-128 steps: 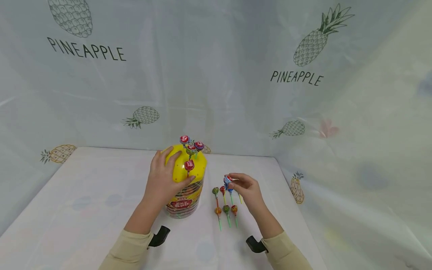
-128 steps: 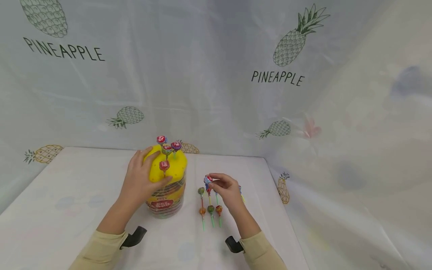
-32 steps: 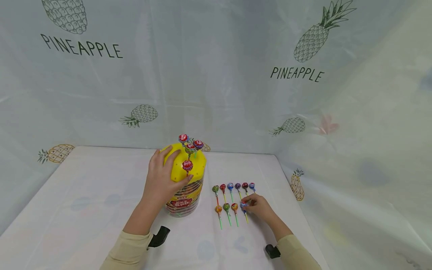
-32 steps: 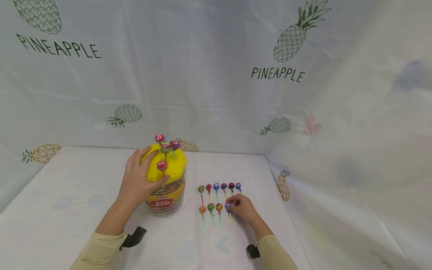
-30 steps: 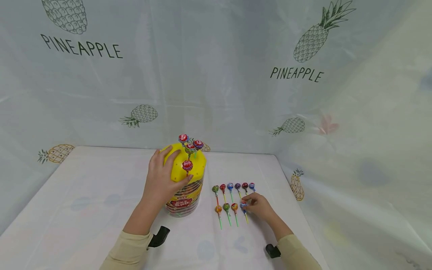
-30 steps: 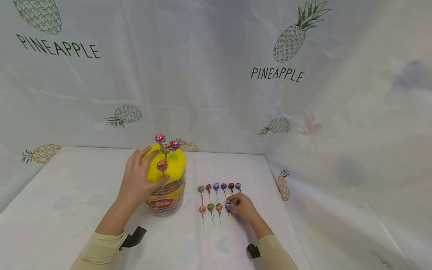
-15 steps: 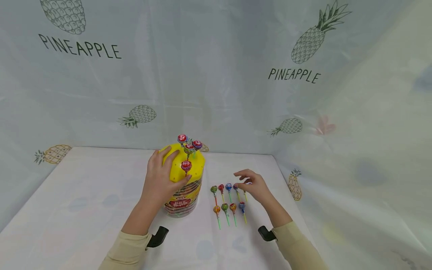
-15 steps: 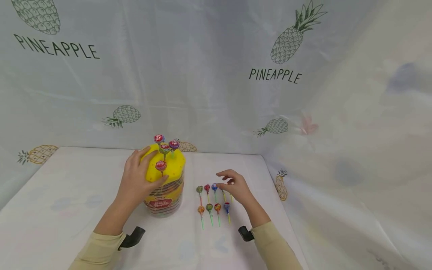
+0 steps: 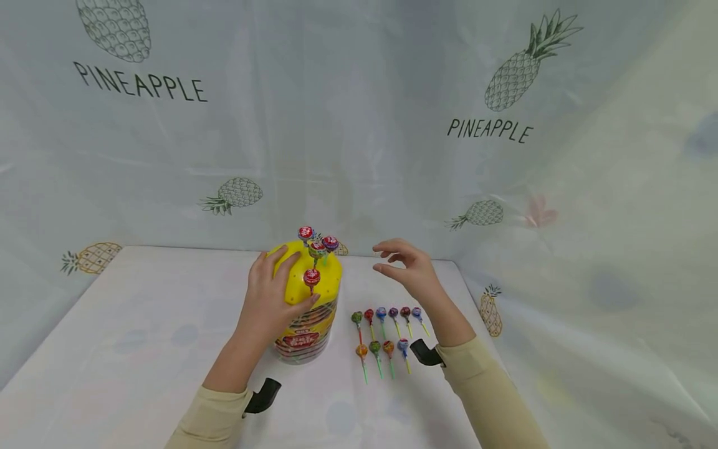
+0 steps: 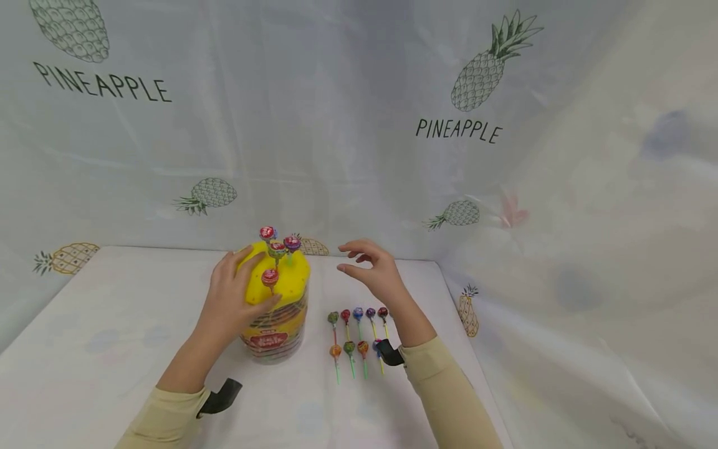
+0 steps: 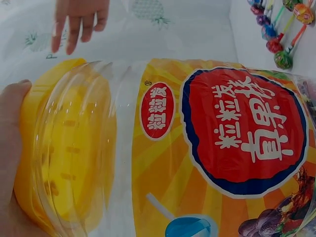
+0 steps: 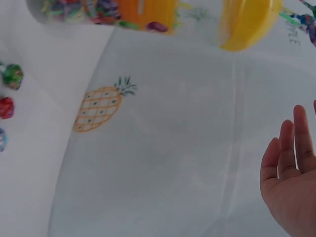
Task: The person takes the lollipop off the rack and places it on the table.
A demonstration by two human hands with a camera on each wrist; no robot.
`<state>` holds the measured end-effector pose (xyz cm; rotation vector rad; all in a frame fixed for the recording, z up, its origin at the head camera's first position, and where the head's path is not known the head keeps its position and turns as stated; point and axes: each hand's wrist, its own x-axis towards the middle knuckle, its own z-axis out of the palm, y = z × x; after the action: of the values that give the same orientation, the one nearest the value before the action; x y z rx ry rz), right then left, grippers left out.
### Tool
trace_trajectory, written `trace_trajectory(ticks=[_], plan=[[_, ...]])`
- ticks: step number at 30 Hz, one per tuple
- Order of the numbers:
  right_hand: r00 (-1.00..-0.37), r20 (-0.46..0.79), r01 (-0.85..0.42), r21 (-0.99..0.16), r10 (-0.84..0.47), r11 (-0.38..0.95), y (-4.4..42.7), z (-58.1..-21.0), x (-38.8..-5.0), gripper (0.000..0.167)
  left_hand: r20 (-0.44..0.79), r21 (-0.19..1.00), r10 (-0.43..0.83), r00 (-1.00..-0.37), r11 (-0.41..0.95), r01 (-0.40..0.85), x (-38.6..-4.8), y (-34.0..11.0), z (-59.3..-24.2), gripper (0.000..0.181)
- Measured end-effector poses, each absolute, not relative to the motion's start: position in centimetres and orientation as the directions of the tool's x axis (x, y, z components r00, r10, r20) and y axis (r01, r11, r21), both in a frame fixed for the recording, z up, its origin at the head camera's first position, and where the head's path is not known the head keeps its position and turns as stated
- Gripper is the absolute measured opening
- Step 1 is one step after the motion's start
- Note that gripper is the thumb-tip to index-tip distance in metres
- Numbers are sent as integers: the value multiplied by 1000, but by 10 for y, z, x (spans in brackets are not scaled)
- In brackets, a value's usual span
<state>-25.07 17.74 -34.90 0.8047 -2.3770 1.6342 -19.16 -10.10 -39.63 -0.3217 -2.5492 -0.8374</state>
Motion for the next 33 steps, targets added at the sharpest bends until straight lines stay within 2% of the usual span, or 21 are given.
trace_trajectory(ticks=[19,28,33], plan=[[-789,474,-538,-840,-391,67,109,-341,-254,31,449,479,118,-886,804,351,-191,-103,-395,82],[-787,488,-539,-841,-378,37,100,-342,-254,28,454,464,123,-882,812,353,-191,-103,-397,82],[-780,523,-546,-837,-342,-36,105,-337,-249,27,456,462,122,-882,814,352,-191,-104,-396,82]])
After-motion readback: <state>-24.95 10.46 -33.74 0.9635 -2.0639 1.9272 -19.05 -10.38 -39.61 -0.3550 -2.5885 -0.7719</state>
